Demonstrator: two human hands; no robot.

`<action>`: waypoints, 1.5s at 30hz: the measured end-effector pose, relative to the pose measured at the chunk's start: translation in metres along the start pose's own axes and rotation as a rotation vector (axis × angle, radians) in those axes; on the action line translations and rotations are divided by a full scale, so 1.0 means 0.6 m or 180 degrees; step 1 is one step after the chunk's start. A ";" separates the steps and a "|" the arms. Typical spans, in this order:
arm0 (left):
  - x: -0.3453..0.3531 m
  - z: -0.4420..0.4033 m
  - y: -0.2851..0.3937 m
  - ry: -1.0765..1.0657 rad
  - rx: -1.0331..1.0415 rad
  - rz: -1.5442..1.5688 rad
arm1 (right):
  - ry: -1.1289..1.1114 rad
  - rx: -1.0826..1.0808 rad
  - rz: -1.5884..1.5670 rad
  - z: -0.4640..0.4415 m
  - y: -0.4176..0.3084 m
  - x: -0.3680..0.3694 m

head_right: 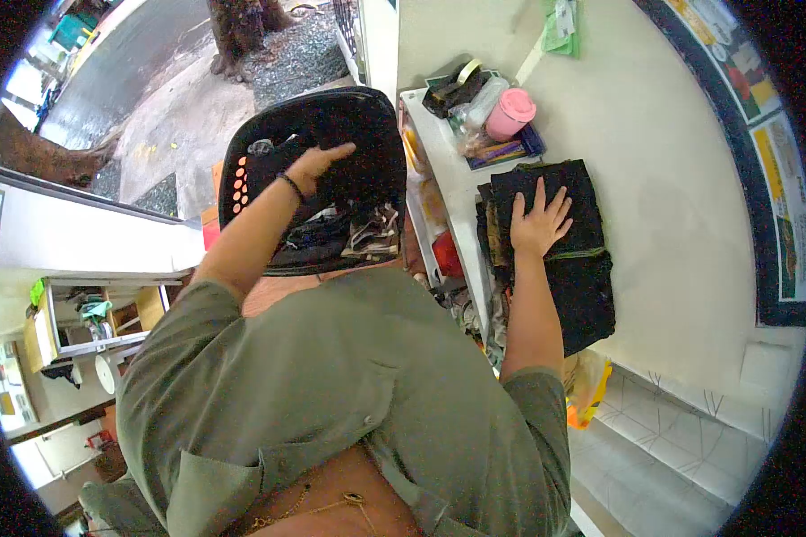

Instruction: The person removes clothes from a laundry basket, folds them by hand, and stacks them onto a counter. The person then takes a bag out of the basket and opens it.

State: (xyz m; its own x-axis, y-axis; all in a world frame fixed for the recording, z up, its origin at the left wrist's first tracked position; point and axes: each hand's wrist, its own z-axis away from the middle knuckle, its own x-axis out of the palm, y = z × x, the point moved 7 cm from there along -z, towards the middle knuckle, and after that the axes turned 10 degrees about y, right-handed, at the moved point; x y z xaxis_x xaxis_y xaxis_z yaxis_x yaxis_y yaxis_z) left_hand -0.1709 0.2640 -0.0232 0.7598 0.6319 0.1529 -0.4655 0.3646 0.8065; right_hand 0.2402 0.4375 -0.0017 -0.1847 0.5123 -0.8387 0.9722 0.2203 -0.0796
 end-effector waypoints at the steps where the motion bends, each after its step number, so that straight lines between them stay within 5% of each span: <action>1: 0.000 0.013 0.022 -0.0106 -0.0172 0.0233 | -0.0029 0.0005 -0.0024 0.001 0.001 0.001; 7: 0.031 0.138 0.163 -0.0363 0.0192 -0.0096 | -0.0275 0.0392 -0.0649 -0.009 -0.024 -0.033; 10: 0.099 0.230 0.184 -0.0799 0.0324 -0.0077 | 0.0003 -0.0065 -0.2277 0.021 -0.122 -0.159; 11: 0.127 0.255 0.181 -0.0975 0.0334 -0.0071 | -0.1003 0.0788 -0.3741 0.066 -0.124 -0.093; 13: 0.187 0.297 0.160 -0.1513 0.0296 0.0029 | -0.2124 0.2289 -0.5678 0.114 -0.177 -0.172; 15: 0.258 0.313 0.134 -0.1990 0.0274 -0.0108 | -0.2724 0.4235 -0.7369 0.150 -0.160 -0.202; 18: 0.372 0.330 0.094 -0.2608 0.0667 -0.0654 | -0.1073 0.4098 -0.6784 0.138 -0.061 -0.276; 19: 0.413 0.342 0.094 -0.2827 0.0837 -0.0723 | -0.0554 0.3805 -0.5242 0.132 0.003 -0.298; 22: 0.526 0.377 0.088 -0.3297 0.1372 -0.0847 | 0.0535 0.3340 -0.4715 0.120 0.156 -0.340; 27: 0.645 0.307 0.006 -0.2823 0.2763 -0.1997 | 0.0500 0.3901 -0.3658 0.167 0.263 -0.363; 30: 0.637 0.222 -0.074 -0.1700 0.5119 -0.4030 | 0.0267 0.3902 -0.3209 0.284 0.365 -0.222; 35: 0.607 0.141 -0.124 -0.1876 0.5146 -0.4654 | 0.0929 0.3062 -0.1082 0.329 0.424 -0.182; 37: 0.599 0.140 -0.121 -0.1951 0.5090 -0.4478 | 0.1244 0.2356 0.0027 0.208 0.298 -0.320; 40: 0.574 0.157 -0.119 -0.2107 0.4885 -0.4291 | 0.1390 0.1607 0.0335 0.134 0.236 -0.312; 43: 0.498 0.172 -0.124 -0.2273 0.4395 -0.3592 | -0.0275 0.1065 0.0540 0.145 0.215 -0.152; 45: 0.421 0.200 -0.102 -0.2345 0.3986 -0.3313 | -0.0276 0.0977 0.0798 0.133 0.208 -0.141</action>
State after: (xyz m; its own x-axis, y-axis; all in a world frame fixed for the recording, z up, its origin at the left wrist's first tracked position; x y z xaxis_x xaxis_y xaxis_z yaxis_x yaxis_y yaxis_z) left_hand 0.1041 0.3195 0.0345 0.6758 -0.0305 -0.7364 0.6124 -0.5328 0.5840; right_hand 0.3888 0.3552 0.0164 0.0635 0.4438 -0.8939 0.9858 -0.1673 -0.0130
